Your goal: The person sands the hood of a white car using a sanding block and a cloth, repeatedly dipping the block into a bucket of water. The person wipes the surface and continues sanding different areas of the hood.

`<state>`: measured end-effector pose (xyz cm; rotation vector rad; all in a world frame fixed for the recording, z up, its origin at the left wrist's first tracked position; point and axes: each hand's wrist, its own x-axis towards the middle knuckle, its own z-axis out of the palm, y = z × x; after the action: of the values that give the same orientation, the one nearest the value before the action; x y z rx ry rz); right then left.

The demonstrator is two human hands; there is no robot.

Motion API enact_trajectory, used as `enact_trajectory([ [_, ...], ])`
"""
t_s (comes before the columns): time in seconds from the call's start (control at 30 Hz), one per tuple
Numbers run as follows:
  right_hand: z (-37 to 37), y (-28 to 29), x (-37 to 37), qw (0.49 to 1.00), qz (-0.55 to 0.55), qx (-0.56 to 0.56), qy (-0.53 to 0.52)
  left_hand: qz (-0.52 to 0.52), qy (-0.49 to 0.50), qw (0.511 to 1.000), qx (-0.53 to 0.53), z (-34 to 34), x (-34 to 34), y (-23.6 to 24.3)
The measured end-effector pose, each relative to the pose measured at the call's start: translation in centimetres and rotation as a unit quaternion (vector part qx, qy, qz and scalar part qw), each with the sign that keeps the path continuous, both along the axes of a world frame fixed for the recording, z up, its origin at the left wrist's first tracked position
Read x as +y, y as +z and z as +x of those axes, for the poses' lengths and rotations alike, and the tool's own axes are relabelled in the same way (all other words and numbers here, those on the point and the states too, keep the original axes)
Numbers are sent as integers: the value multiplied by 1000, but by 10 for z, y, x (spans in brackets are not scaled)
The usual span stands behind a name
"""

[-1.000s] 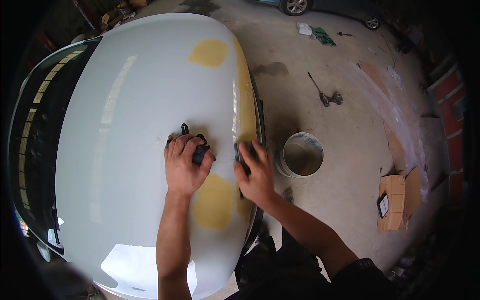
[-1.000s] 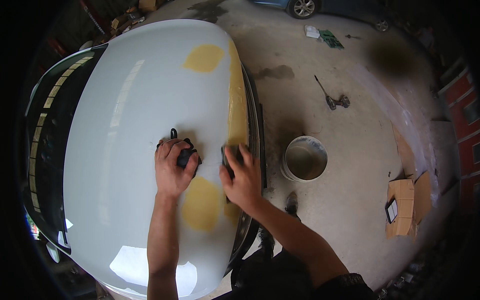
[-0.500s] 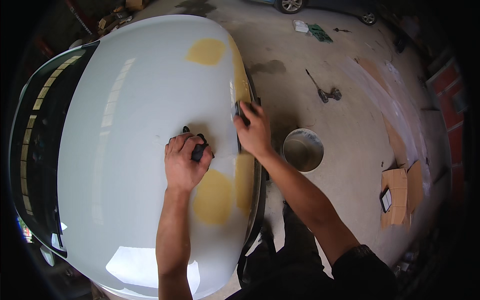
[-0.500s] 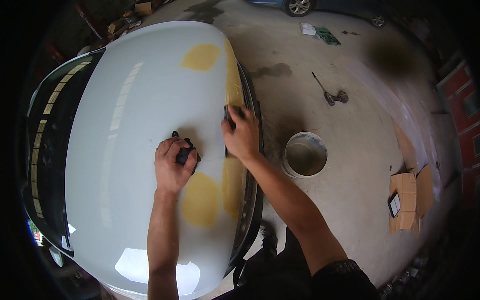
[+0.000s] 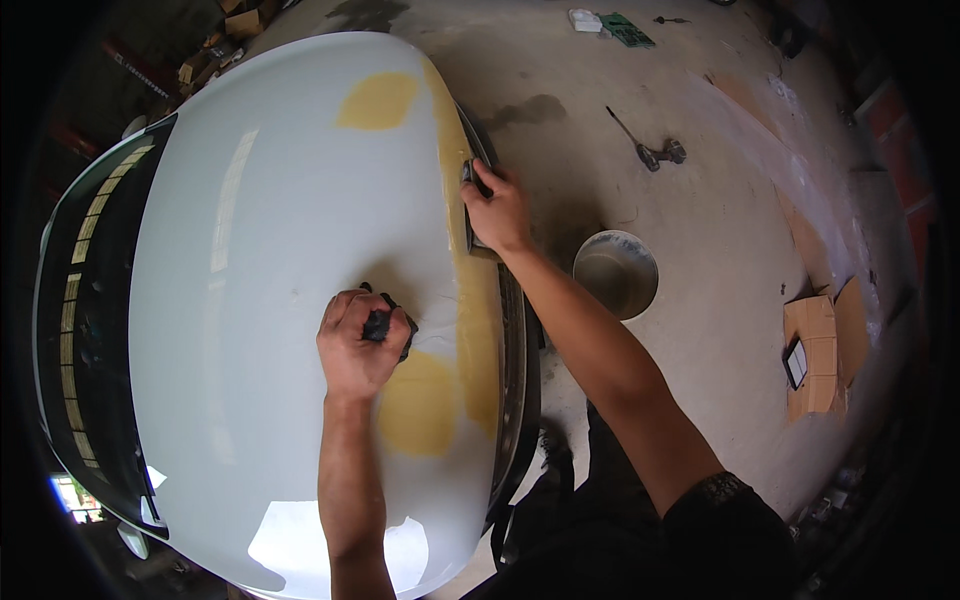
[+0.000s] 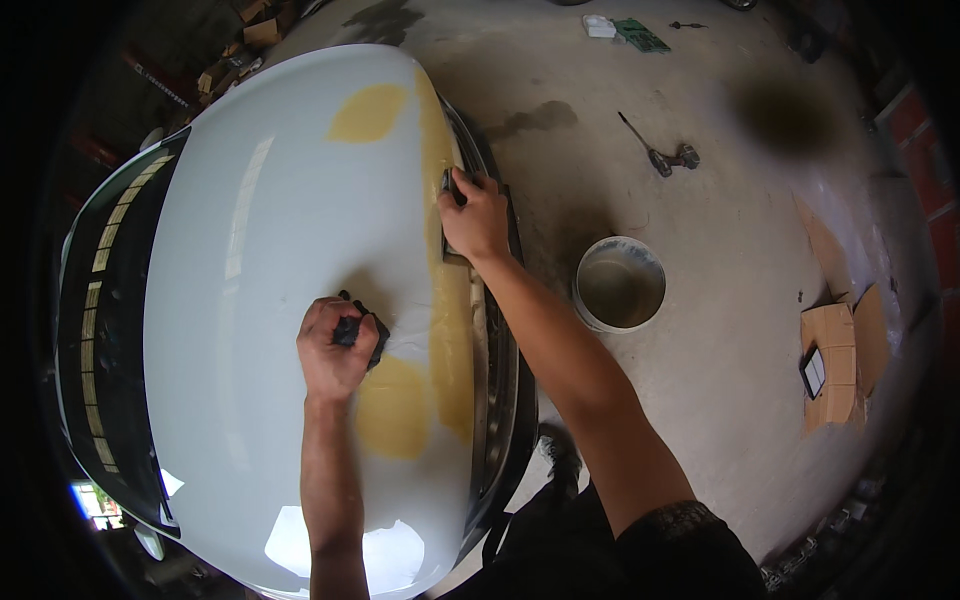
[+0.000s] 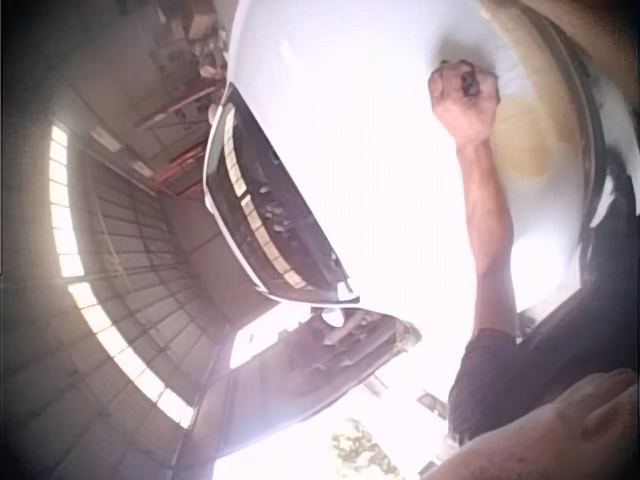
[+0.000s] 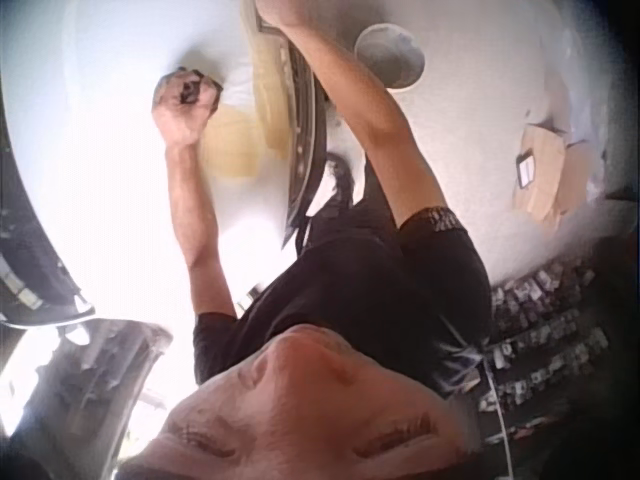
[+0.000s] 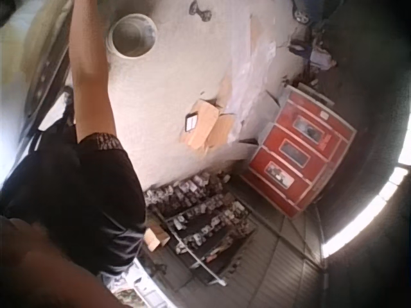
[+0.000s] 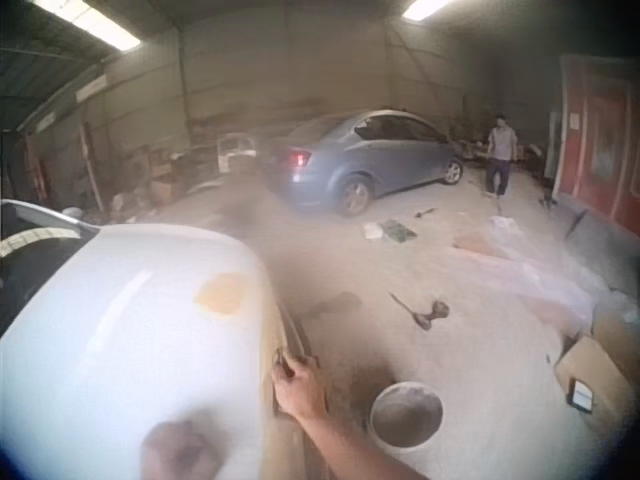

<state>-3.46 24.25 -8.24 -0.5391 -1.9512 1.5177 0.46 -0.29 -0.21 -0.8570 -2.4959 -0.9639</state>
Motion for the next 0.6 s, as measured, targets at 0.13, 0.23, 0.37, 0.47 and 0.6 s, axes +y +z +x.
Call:
enact_trajectory([
  [0.13, 134, -1, -63, 979, 201, 44, 5, 2, -4, 1000, -4, 1, 1, 1],
  [0.23, 187, -8, -87, 979, 192, 40, 53, 2, -4, 1000, -4, 1, 2, 0],
  [0.37, 88, -11, -43, 984, 176, 38, 1, -10, 0, 1000, -14, 0, 3, -1],
  [0.47, -4, -6, -7, 992, 118, 5, -37, 2, -1, 1000, -16, 0, 2, 0],
  [0.6, 54, -17, -39, 977, 206, 31, -33, -1, 1, 1000, -16, 1, 1, -1],
])
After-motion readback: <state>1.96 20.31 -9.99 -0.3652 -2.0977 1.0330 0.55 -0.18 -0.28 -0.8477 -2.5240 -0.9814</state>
